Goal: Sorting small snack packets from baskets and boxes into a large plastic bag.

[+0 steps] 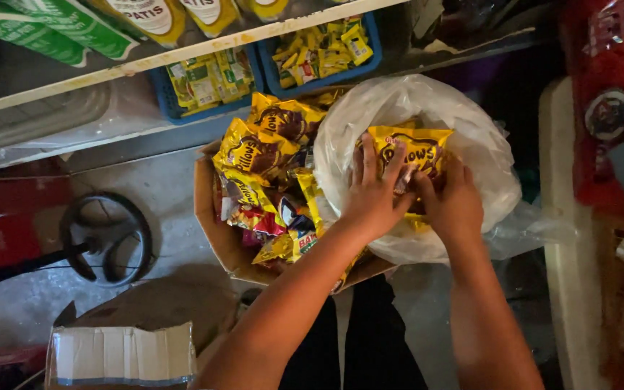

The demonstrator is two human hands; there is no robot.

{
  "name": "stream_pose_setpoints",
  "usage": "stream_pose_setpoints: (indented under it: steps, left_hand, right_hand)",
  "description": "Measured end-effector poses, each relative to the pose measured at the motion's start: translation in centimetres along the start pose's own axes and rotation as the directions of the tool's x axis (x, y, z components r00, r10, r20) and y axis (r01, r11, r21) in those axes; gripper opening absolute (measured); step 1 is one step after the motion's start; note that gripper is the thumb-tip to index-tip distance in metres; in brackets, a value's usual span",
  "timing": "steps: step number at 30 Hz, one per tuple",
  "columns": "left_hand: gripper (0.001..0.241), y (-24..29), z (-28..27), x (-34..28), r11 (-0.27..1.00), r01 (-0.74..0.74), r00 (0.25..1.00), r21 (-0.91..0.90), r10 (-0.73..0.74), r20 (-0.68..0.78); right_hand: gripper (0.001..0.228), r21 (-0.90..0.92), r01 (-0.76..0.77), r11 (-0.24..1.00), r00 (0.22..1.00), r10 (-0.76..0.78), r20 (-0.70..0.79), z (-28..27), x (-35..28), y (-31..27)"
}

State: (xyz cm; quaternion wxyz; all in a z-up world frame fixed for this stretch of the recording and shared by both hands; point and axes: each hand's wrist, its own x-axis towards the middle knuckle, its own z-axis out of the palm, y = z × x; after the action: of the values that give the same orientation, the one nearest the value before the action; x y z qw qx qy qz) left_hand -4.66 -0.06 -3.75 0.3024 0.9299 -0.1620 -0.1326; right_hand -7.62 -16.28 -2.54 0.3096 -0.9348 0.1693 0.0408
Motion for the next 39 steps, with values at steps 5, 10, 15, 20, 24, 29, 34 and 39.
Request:
stream_pose_setpoints:
  steps: [5,10,15,20,24,29,34,39]
  left_hand:
    - [0.095,1.2,0.8,0.5,0.994,0.013,0.999,0.108,-0.017,0.031]
    - [0.099,2.0,0.9,1.2,0.978,-0.025,0.996,0.207,0.005,0.094]
    - [0.099,1.8,1.1,1.9,0.991,0.023,0.994,0.131,-0.037,0.1]
    - [0.103,3.1,-0.6,1.2,0.975,0.053,0.986,0.216,-0.086,0.144]
    - [0.097,1.9,-1.4,-1.7,0.985,-0.168,0.965,0.029,0.17,-0.202]
    - [0.047,-5.2,-2.8,-5.9,0.982,-0.026,0.934,-0.187,-0.043,-0.355]
    - [0.05,-11.1,-2.3,-6.9,0.927,0.334,0.875,-0.171,-0.372,-0.308]
    - [0.078,-8.9,-5.8,-7.0,0.846,0.53,0.846,-0.056,-0.532,-0.037]
  right_hand:
    - [0.065,0.193,0.118,0.974,0.992,-0.123,0.013,-0.2,3.4,4.3]
    - [0.058,0.307,0.016,0.951,0.995,-0.045,0.089,-1.3,6.6,8.4]
    - [0.072,0.062,0.295,0.953,0.946,-0.283,-0.158,1.1,6.8,9.9]
    - [0.075,0.15,0.34,0.928,0.94,-0.334,-0.061,1.4,2.6,2.7]
    - [0.063,-0.02,0.334,0.942,0.941,-0.334,-0.052,2.8,0.3,1.3]
    - [0.062,-0.091,0.318,0.944,0.942,-0.326,-0.084,2.0,-1.4,-1.1]
    - [0.06,-0.027,0.381,0.924,0.901,-0.378,-0.211,1.7,-3.9,-4.1]
    - [0.046,0.176,0.441,0.88,0.889,-0.401,-0.22,3.3,-7.7,-7.6]
